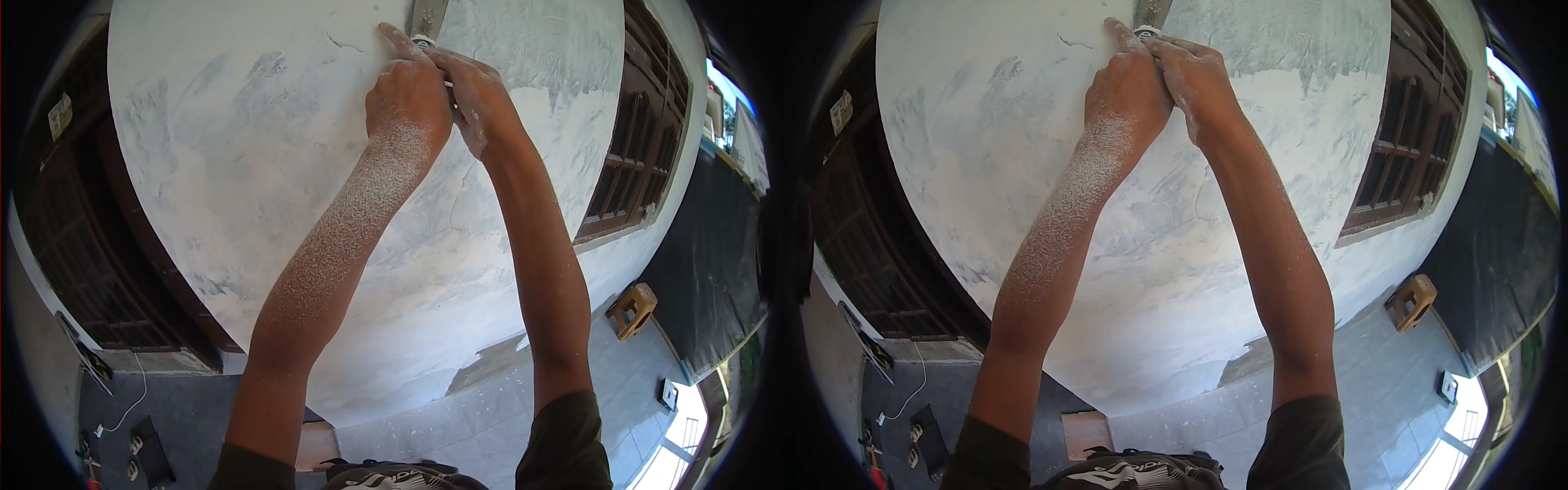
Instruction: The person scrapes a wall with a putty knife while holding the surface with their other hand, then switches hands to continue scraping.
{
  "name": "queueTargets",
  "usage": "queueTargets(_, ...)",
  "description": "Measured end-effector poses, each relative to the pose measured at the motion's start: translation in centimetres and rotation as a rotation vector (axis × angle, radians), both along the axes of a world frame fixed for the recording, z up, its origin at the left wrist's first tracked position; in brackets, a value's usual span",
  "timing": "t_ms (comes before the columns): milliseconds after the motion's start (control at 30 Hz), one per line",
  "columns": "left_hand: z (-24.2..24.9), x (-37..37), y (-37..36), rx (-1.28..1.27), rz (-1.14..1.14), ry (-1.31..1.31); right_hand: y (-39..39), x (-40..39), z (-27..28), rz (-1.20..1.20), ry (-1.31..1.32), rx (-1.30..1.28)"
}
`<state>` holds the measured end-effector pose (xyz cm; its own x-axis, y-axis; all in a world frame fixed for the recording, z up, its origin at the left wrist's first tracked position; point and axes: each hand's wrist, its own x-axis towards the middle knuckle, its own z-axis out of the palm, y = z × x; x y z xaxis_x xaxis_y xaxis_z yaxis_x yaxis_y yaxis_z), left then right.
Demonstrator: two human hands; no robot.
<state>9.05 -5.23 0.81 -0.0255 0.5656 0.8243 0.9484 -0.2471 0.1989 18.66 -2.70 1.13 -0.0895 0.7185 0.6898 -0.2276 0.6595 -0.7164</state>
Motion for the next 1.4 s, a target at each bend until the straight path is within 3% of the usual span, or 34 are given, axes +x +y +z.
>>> queueTargets(200,0.4,-2.5,-1.1,0.082,-0.092,0.074,0.5,-1.4,-0.3,0.014,0.084,-0.101)
queueTargets(267,2.9,-5.2,-3.5,-0.061,-0.108,0.325,0.5,-1.7,-0.5,0.038,0.124,-0.113)
queueTargets(300,3.5,-6.4,-2.7,0.183,-0.065,0.377,-0.1,-2.0,-0.8,-0.019,0.136,-0.089)
queueTargets(367,6.7,-9.2,-2.1,0.413,-0.314,0.35,-0.6,-2.5,-1.6,-0.094,0.148,-0.073)
queueTargets(433,7.6,-11.3,0.5,0.814,-0.282,0.515,-0.5,-2.7,-2.4,-0.35,0.119,0.105)
queueTargets(500,7.4,-12.6,2.8,0.803,-0.265,0.543,0.0,-2.8,-3.3,-0.45,0.123,0.177)
queueTargets(633,6.5,-13.2,3.9,0.792,0.005,0.701,0.5,-3.0,-4.5,-0.541,0.022,0.25)
queueTargets(733,6.4,-13.4,4.6,0.731,0.085,0.752,0.6,-3.7,-5.8,-0.883,-0.198,0.456)
queueTargets(900,6.3,-13.1,3.5,0.663,0.164,0.787,0.3,-4.3,-7.4,-0.927,-0.203,0.524)
queueTargets(967,6.3,-13.2,3.6,0.676,0.159,0.797,-0.6,-4.7,-8.1,-0.874,-0.235,0.366)
queueTargets(1200,6.2,-12.8,3.9,0.698,0.182,0.802,-2.6,-5.8,-10.1,-0.88,-0.287,0.17)
queueTargets(1400,6.0,-12.9,4.1,0.631,0.209,0.814,-1.9,-6.4,-12.0,-0.996,-0.301,0.345)
